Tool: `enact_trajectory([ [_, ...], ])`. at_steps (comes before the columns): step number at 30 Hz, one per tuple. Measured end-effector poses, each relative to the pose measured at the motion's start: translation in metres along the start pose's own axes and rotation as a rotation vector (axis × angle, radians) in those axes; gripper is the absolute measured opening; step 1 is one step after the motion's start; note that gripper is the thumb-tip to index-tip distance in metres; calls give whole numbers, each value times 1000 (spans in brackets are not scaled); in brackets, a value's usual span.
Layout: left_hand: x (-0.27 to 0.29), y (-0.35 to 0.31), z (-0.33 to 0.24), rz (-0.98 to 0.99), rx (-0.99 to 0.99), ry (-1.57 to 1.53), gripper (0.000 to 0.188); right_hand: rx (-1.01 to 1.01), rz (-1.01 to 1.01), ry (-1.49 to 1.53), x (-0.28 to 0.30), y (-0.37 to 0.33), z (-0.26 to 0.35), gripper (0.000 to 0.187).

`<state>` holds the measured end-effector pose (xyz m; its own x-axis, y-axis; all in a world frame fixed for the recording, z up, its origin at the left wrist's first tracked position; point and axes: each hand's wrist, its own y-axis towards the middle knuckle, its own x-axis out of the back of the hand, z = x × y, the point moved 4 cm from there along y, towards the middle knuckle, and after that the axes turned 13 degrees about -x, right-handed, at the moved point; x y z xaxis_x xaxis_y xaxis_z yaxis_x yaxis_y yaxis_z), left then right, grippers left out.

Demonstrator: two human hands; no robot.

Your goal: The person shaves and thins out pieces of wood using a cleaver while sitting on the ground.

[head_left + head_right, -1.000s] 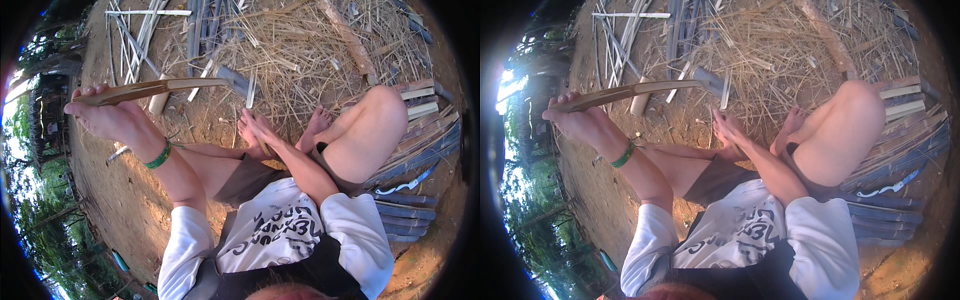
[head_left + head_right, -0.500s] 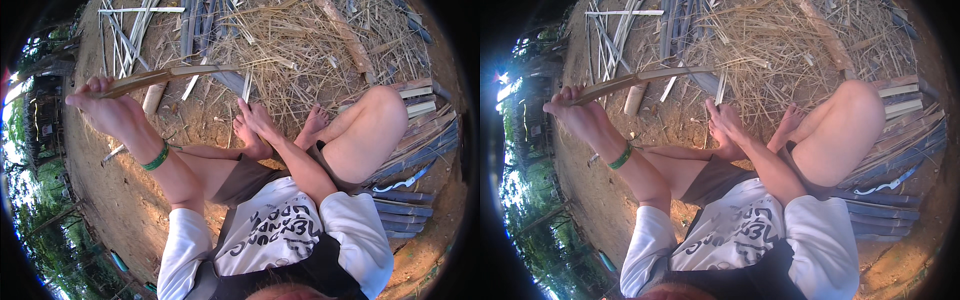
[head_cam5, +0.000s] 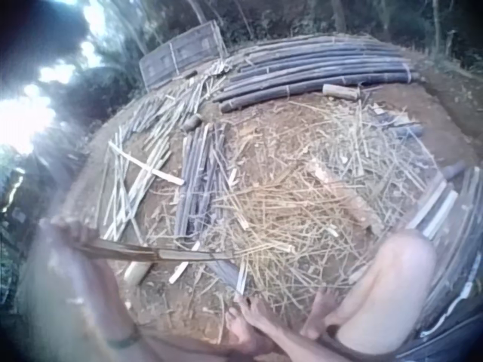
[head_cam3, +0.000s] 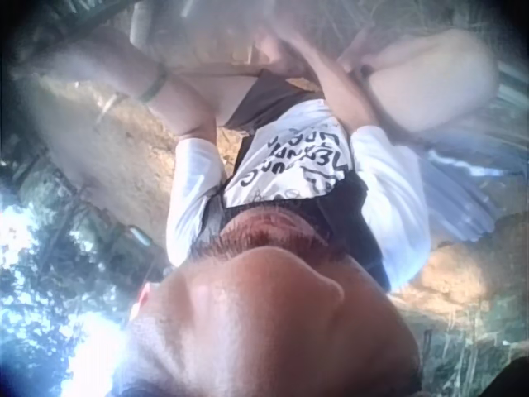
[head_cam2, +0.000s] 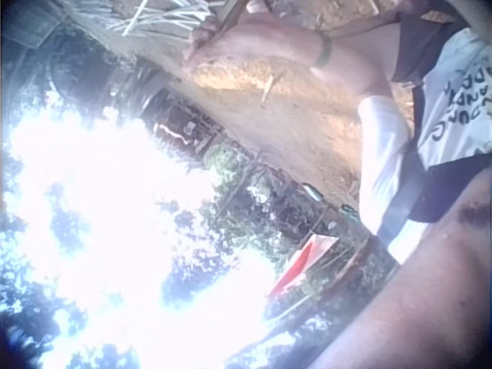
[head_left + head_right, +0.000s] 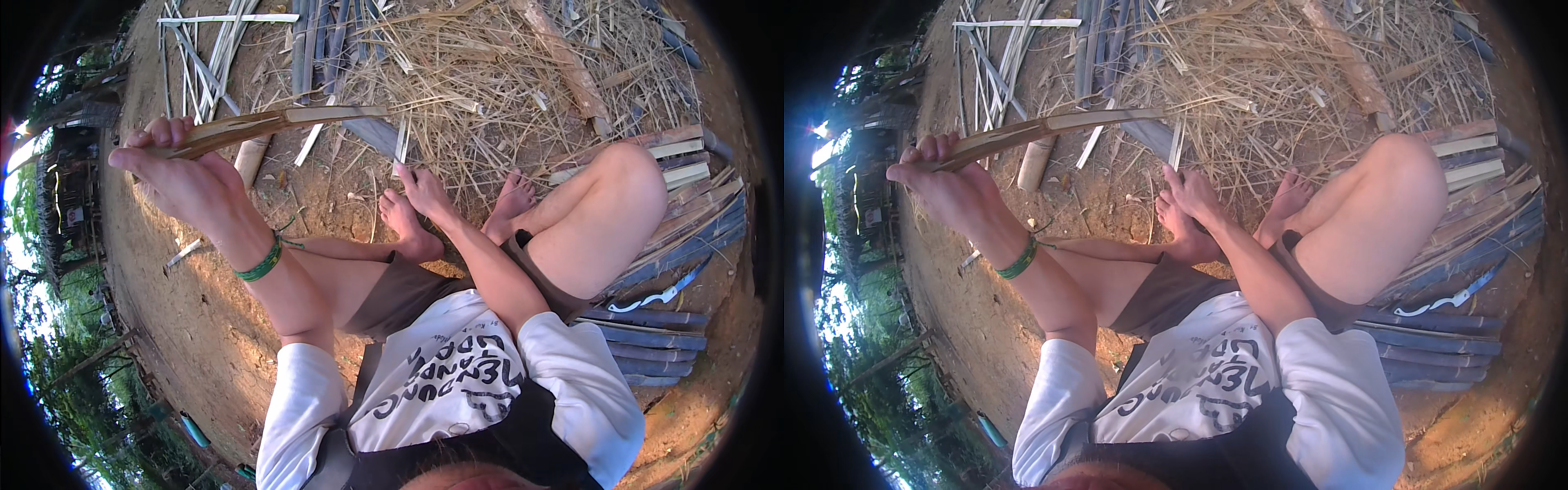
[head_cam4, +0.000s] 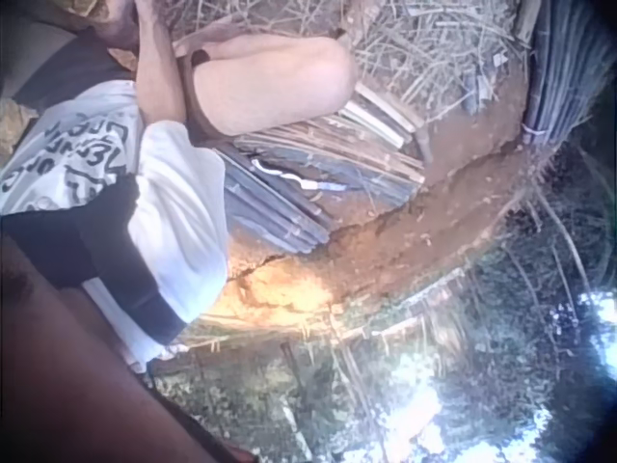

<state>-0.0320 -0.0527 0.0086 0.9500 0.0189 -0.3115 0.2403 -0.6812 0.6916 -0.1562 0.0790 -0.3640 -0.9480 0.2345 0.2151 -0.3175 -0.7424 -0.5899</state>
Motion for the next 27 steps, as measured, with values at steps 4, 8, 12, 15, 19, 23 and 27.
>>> enact_trajectory([
  [4, -5, 6, 0, 18, -4, -32, 42, -255, -211, -168, 4, 40, -73, 77],
  [8, -10, -6, -32, -209, 8, 159, 39, -329, 116, 133, -9, -15, -4, 73],
  [12, 9, 4, -44, -180, -73, 88, 37, 87, 78, -8, -16, -51, 50, 73],
  [15, 13, 12, -38, -197, -72, 107, 37, 77, 182, 25, -19, -54, 58, 76],
  [19, 11, 17, -35, -208, -65, 103, 36, 23, 207, 94, -43, -23, 12, 76],
  [23, 4, 25, -28, -279, -12, 128, 34, -283, 60, -26, -27, 17, -57, 75],
  [27, 20, 31, -24, -239, -49, 133, 35, -141, 160, 46, -39, -5, -16, 76],
])
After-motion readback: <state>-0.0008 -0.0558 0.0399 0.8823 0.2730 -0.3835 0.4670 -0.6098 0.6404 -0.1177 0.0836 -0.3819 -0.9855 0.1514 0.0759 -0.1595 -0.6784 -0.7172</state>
